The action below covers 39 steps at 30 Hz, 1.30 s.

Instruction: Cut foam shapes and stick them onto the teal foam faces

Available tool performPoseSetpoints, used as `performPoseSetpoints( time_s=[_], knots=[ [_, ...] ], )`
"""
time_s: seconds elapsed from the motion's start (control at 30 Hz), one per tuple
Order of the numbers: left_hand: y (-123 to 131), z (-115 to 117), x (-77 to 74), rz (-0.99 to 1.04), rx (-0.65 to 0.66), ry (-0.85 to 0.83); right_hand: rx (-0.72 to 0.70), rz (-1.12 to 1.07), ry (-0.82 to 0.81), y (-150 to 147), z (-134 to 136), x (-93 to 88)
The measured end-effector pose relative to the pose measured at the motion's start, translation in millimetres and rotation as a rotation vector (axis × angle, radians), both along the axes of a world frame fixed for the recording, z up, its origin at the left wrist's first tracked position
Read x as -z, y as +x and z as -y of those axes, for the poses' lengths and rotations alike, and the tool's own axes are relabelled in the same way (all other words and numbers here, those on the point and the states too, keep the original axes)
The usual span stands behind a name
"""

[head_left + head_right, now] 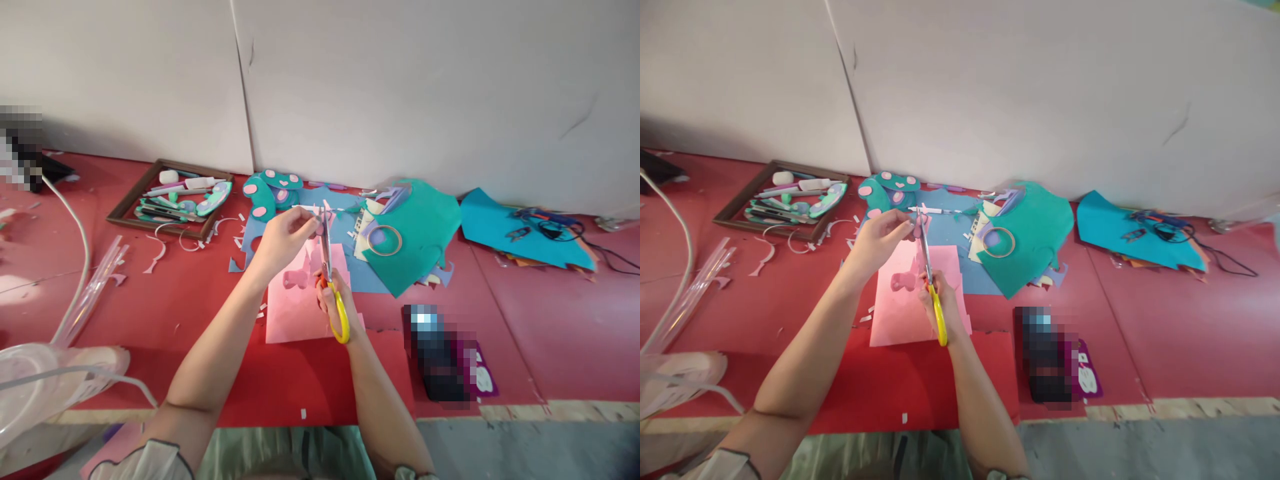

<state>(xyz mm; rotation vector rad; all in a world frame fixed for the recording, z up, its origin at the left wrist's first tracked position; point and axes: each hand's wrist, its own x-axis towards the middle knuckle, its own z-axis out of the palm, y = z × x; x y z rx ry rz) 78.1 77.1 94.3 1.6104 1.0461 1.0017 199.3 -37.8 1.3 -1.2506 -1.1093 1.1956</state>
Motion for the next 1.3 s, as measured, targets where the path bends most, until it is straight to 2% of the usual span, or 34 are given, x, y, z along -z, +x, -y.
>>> performPoseSetpoints(
  time_s=[0.2, 0.63, 1.3],
  knots=[
    [1, -1, 1.0, -0.001, -0.017, 0.034, 0.003, 0.008, -0.004, 1, -1, 5.0],
    [3, 0, 4.2, 0.046, 0.042, -0.016, 0.039, -0.092, 0.010, -4, -1, -6.6],
    [7, 4, 1.3, 0.032, 0.064, -0.012, 0.053, -0.085, -0.011, -3, 1, 1.9]
  ],
)
